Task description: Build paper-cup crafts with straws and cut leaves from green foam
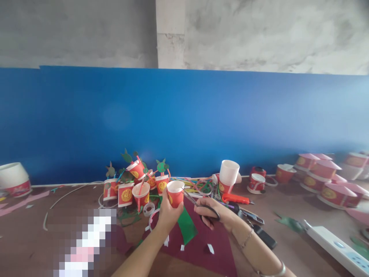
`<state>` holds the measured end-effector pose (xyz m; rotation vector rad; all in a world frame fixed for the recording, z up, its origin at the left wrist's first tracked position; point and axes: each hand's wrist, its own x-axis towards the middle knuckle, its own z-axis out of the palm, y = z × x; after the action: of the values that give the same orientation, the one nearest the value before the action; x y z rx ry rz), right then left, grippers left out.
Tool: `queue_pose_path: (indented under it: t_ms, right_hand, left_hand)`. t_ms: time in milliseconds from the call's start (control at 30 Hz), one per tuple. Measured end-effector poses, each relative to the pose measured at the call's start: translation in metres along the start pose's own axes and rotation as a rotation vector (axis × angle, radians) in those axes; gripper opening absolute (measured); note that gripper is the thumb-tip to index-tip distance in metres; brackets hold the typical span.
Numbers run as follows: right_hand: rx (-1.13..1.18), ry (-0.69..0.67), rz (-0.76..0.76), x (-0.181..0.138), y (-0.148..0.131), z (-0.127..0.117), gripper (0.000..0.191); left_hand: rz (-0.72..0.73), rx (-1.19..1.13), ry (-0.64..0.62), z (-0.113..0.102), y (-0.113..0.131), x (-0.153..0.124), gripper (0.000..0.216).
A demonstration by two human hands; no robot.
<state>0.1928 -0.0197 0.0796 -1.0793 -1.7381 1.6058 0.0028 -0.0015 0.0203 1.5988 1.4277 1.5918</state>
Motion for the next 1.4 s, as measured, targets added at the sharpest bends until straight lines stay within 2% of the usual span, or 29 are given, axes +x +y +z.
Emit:
queue_pose_path:
  t_ms: [167,367,467,533,633,733,900,1000,1133,1200,1300,1367,1400]
  right_hand:
    - [-0.359,0.074,0.075,-0.004,-0.006,-0.011,0.036]
    - [-0.880,0.293,-0.043,-0.014,-0.020,-0.009,0.035]
    - [-1.036,0.400,-0.077,-0.018,-0.023,-0.012,0.038]
    - [-1.015,0.363,-0.045,-0.021,-0.023,-0.017,0.040]
    - [-0.936,0.224,0.146,-0.021,-0.017,-0.026,0.041]
    - [-0.935,0.271,0.266,-0.012,-0.004,-0.026,0.041]
    - [-0.941,0.281,0.166,0.006,0.017,-0.011,0.041]
    - [-0.973,0.241,0.102,0.006,0.019,-0.007,0.036]
    - [-1.069,0.316,0.068,0.003,0.020,-0.001,0.032]
    - [-1.041,0.259,0.055,0.004,0.021,0.001,0.035]
    - [-0.893,0.082,0.112,0.006,0.019,-0.003,0.037]
    - [-0.896,0.144,0.203,0.005,0.013,-0.013,0.022]
    - [-0.981,0.258,0.266,0.003,0.010,-0.020,0.015]
  left_hand:
    - [-0.016,0.012,-0.072,-0.001,0.001,-0.001,0.063]
    - [0.012,-0.049,-0.117,-0.004,0.007,-0.003,0.061]
    - [0.024,-0.028,-0.095,-0.004,0.008,-0.002,0.062]
    - [0.005,-0.009,-0.036,-0.003,0.006,-0.001,0.063]
    - [-0.032,-0.017,0.066,-0.001,0.002,0.000,0.062]
    - [0.026,-0.072,0.078,0.001,-0.003,-0.001,0.060]
    - [0.084,-0.150,-0.043,0.001,-0.009,-0.003,0.055]
    - [0.085,-0.144,-0.034,0.001,-0.012,-0.002,0.054]
    - [0.110,-0.120,-0.056,-0.001,-0.011,-0.002,0.056]
    - [0.104,-0.107,-0.076,-0.002,-0.009,-0.003,0.060]
    - [0.091,-0.062,-0.078,-0.002,-0.010,-0.004,0.066]
    - [0.090,-0.041,-0.072,-0.001,-0.012,-0.003,0.068]
    - [0.092,-0.040,-0.079,0.000,-0.014,-0.003,0.069]
